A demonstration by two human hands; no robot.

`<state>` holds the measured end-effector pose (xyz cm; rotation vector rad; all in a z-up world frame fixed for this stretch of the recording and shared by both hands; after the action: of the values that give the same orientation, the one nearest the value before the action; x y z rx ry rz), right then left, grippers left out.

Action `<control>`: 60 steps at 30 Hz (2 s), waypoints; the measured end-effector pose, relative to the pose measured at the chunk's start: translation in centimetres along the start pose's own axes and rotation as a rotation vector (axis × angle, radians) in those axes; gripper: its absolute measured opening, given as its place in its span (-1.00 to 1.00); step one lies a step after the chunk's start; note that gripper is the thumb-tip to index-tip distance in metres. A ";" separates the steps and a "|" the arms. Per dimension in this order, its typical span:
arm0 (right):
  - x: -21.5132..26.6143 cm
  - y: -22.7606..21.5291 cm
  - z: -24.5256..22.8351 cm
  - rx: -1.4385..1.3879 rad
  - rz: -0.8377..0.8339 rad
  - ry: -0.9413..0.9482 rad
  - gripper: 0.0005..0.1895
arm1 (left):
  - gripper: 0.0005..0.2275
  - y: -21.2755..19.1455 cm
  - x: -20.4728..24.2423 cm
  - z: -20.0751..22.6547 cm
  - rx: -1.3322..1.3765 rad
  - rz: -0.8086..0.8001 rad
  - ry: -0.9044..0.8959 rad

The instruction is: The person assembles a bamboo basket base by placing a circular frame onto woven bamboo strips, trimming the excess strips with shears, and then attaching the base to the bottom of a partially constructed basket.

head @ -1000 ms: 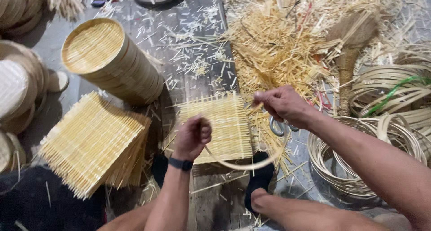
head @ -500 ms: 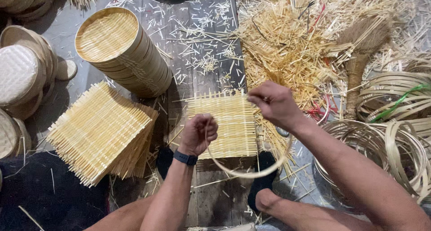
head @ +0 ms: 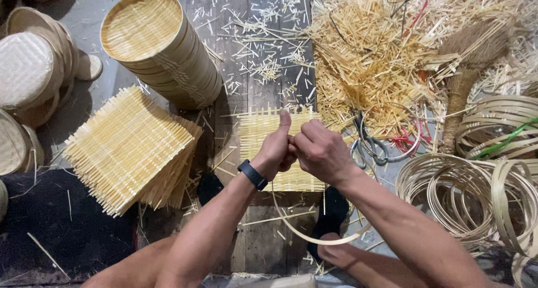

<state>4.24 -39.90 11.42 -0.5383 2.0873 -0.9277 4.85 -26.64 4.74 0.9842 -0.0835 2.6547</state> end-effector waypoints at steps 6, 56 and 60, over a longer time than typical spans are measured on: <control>0.0 0.4 1.1 -0.086 0.065 0.106 -0.78 | -0.30 0.2 -1.1 -2.6 0.219 -0.065 0.036; 15.5 15.6 16.2 -0.206 0.279 1.215 -0.78 | -0.79 -11.9 -11.0 -19.8 -0.495 0.864 0.001; 15.5 15.8 16.7 -0.236 0.278 1.201 -0.77 | -0.76 -12.8 -11.9 -19.8 -0.467 0.848 -0.087</control>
<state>6.92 -46.77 -15.32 0.3332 3.2414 -0.9324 4.86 -14.49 -18.74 1.0428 -1.3378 3.0319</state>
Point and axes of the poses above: each hand's wrist, its own x-axis away from the middle knuckle, its own y-axis out of the palm, z = x × y, the point moved 3 cm from there along -x, towards the middle knuckle, and after that the axes turned 15 degrees about -x, right-handed, at the moved point
